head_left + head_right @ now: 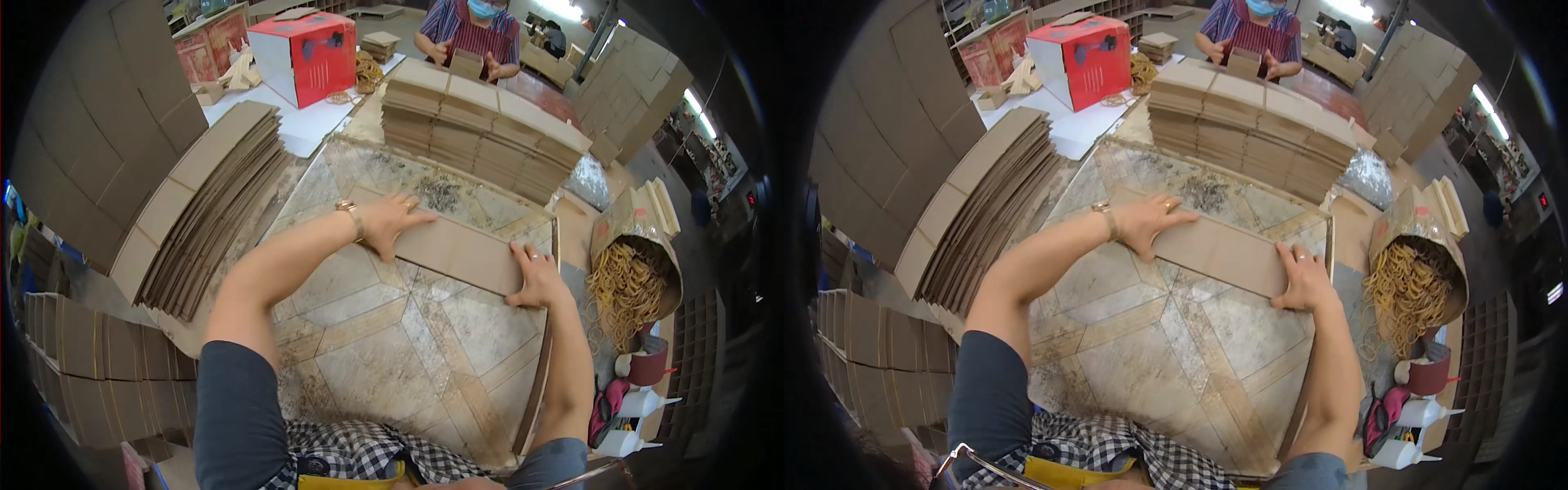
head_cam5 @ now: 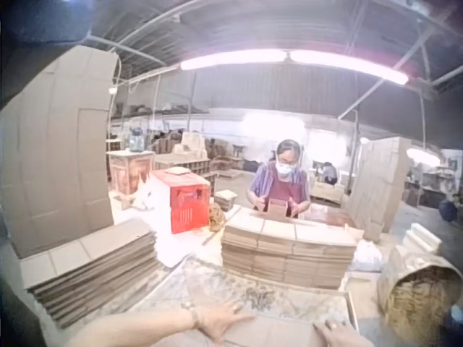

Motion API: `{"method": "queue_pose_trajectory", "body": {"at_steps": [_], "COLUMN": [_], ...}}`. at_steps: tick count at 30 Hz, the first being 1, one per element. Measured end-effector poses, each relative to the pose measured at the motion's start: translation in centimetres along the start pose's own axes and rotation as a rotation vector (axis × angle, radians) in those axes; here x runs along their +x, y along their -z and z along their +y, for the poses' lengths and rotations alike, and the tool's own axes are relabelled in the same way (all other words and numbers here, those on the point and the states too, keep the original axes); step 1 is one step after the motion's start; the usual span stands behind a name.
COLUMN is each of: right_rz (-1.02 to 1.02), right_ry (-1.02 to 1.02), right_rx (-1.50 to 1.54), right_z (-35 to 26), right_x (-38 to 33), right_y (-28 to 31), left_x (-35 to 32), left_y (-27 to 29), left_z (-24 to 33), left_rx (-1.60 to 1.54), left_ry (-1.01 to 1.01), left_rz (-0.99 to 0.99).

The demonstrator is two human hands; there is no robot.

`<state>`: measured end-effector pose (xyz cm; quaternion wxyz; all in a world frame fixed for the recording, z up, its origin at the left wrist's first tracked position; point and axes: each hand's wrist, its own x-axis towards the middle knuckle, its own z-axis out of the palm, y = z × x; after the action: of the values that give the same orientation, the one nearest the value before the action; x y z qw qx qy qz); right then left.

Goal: The person is seen applying glue to cardboard sheets and folding them into small square boxes, then securing them with rubber bands.

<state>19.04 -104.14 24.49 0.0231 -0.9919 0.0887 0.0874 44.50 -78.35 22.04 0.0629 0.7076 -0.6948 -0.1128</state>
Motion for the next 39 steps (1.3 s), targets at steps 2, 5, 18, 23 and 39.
{"method": "queue_pose_trajectory", "body": {"at_steps": [2, 5, 18, 23, 39], "right_rz": [0.015, -0.044, 0.032, 0.036, -0.006], "right_ry": [-0.018, -0.006, 0.019, -0.014, 0.026], "right_rx": [-0.021, 0.007, 0.063, 0.101, 0.192], "right_z": [0.6, 0.0, 3.3, 3.2, -0.8], "right_x": [1.4, 0.8, 3.2, 3.2, -5.5], "right_y": [1.4, -0.1, -0.7, -0.3, -1.8], "left_x": [1.4, 0.1, 3.3, 3.2, -2.6], "left_y": [0.7, 0.6, -0.1, 0.0, -2.8], "left_z": [-1.7, -0.5, -3.6, -3.0, 2.9], "left_rx": [0.126, -0.032, -0.058, 0.016, -0.122], "left_ry": [-0.042, 0.02, 0.009, 0.028, -0.074], "left_rz": [0.111, -0.033, 0.004, 0.009, 0.022]}}
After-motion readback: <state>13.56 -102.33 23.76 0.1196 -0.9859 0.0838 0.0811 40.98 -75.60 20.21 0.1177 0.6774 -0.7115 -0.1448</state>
